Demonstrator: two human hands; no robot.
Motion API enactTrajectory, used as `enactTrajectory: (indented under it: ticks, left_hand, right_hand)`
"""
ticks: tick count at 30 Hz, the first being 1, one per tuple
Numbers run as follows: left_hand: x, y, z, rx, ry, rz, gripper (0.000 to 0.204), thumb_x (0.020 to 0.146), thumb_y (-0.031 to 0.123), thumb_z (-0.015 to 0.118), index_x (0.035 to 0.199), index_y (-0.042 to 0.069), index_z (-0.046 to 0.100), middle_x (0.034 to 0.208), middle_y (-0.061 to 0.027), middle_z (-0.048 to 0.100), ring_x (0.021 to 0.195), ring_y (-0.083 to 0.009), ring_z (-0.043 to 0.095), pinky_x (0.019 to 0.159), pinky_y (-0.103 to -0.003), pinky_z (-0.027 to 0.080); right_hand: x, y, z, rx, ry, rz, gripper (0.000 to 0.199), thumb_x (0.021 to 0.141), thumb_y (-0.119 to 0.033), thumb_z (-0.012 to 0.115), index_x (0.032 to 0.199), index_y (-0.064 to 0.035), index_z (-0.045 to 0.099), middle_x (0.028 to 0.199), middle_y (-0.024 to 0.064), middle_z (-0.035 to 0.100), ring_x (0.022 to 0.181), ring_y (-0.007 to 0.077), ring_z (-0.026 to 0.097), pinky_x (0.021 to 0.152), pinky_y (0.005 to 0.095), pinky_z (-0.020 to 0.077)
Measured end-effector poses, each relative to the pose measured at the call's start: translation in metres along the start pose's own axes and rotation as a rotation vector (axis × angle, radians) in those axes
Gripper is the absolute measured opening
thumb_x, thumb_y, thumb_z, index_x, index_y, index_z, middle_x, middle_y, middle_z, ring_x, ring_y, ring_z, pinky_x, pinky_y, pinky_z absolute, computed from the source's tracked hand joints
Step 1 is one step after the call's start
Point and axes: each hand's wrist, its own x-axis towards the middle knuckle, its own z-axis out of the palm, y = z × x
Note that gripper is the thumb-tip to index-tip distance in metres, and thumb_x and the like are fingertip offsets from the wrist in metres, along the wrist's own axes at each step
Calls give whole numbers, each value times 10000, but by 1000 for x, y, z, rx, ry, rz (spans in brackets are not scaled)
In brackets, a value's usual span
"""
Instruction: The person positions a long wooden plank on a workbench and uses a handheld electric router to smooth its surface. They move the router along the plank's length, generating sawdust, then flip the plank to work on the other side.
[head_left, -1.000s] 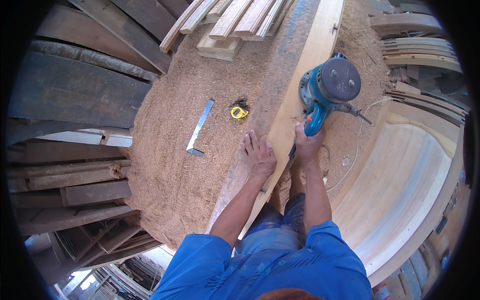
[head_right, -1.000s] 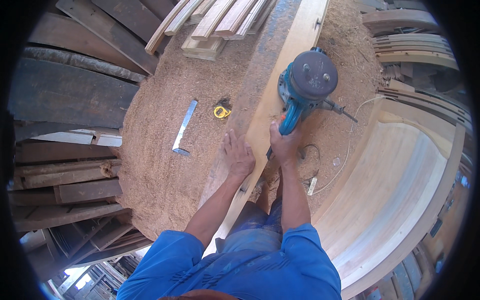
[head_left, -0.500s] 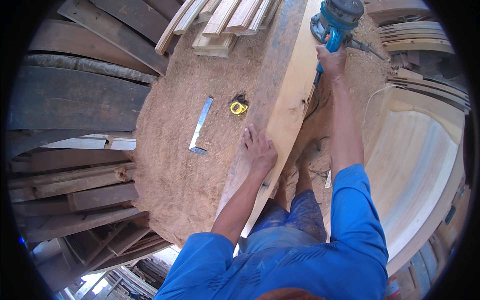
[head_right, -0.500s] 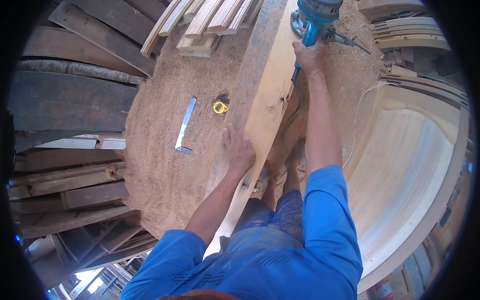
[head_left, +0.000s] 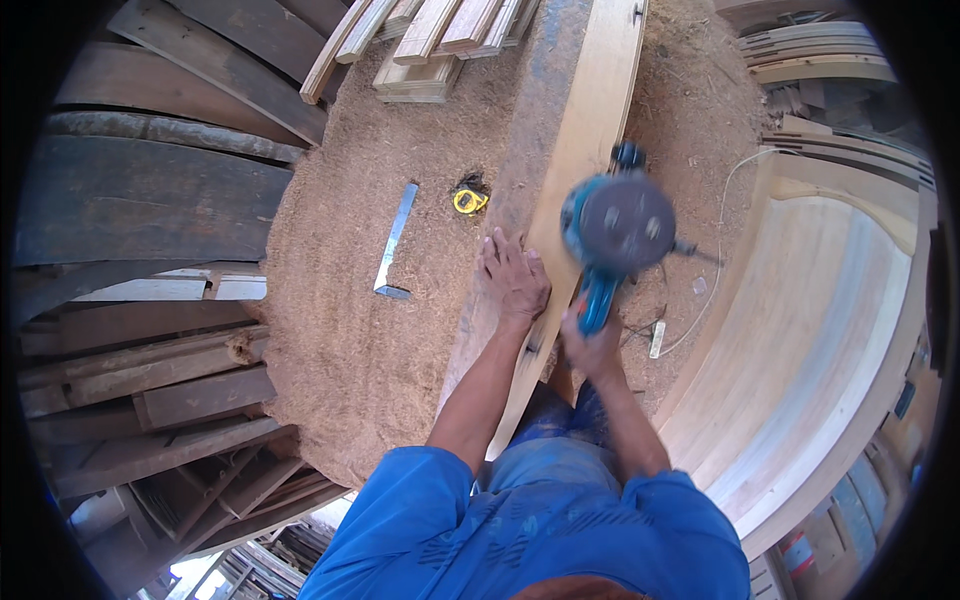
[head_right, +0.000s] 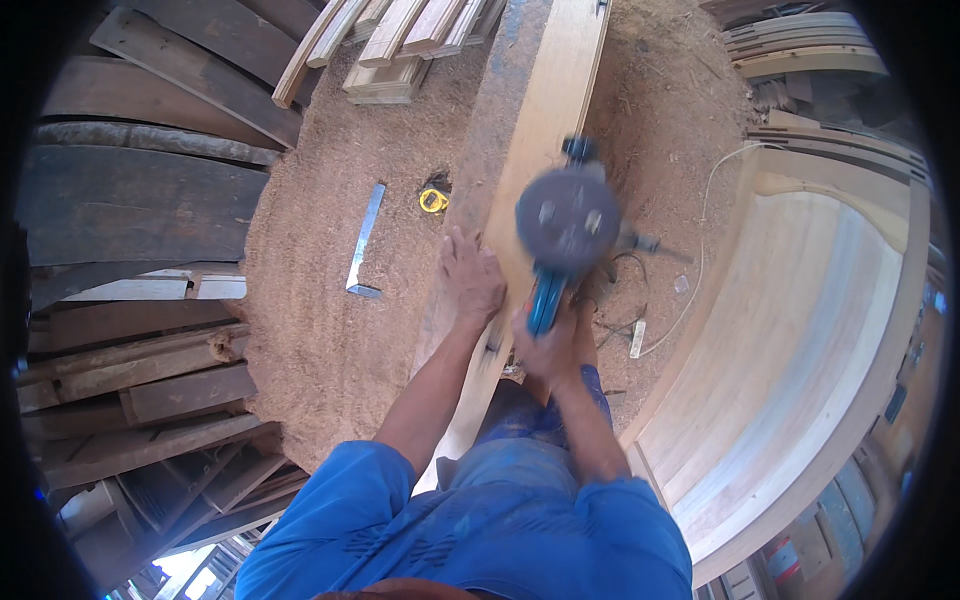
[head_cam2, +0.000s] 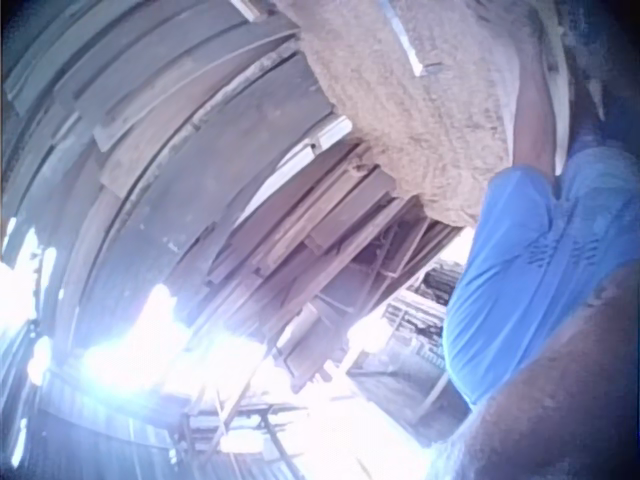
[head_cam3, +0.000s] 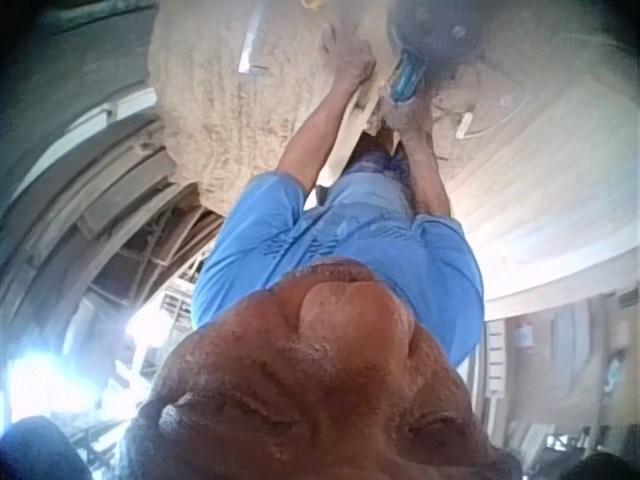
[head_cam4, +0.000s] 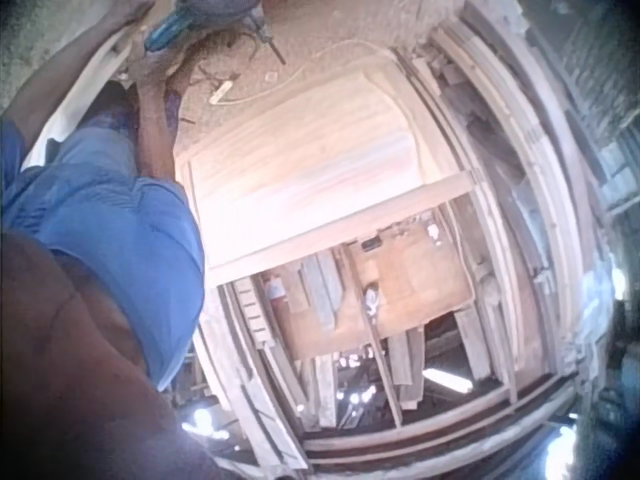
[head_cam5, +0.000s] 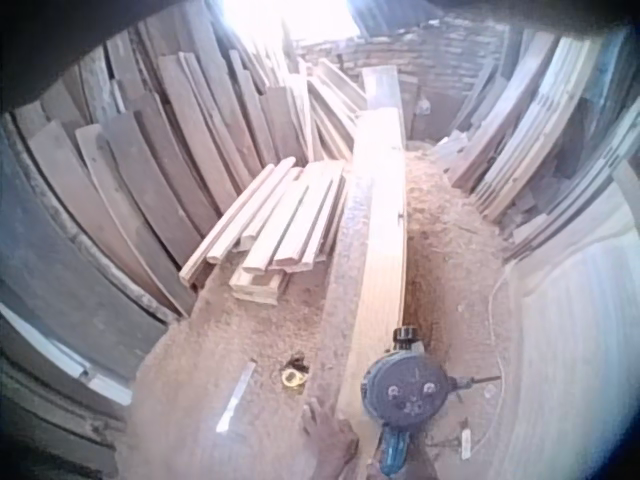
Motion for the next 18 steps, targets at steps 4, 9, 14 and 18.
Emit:
enactTrajectory:
  ticks: [4,9,14,18]
  left_hand:
    - [-1,-6,-2,-184,38,-8,667,1000,417,372,1495,-26,315,1496,-220,427,1424,-424,282,1175,-538,156]
    - [-2,-8,-2,-221,53,27,683,1004,428,347,1503,-34,287,1487,-197,447,1416,-426,288,1175,-538,153]
    - [-3,-8,-2,-209,49,38,649,1023,463,312,1445,-21,409,1491,-246,407,1428,-437,270,1174,-530,167]
    - [-3,-7,1,-181,105,51,558,1003,427,358,1365,36,523,1505,-242,420,1401,-449,335,1172,-568,188]
  right_hand:
    - [-76,23,22,-84,22,-125,208,807,-82,715,915,-26,546,732,57,578,660,181,613,615,343,480]
    - [-57,22,32,3,26,-129,205,800,-64,723,887,-31,541,723,48,564,624,165,596,586,323,473]
    - [-32,-2,36,68,78,-70,190,803,-36,709,882,-29,537,721,36,552,600,138,569,568,300,460]
    - [-20,-3,39,42,121,-116,185,812,-33,696,904,-25,536,726,24,547,613,124,565,577,300,464]
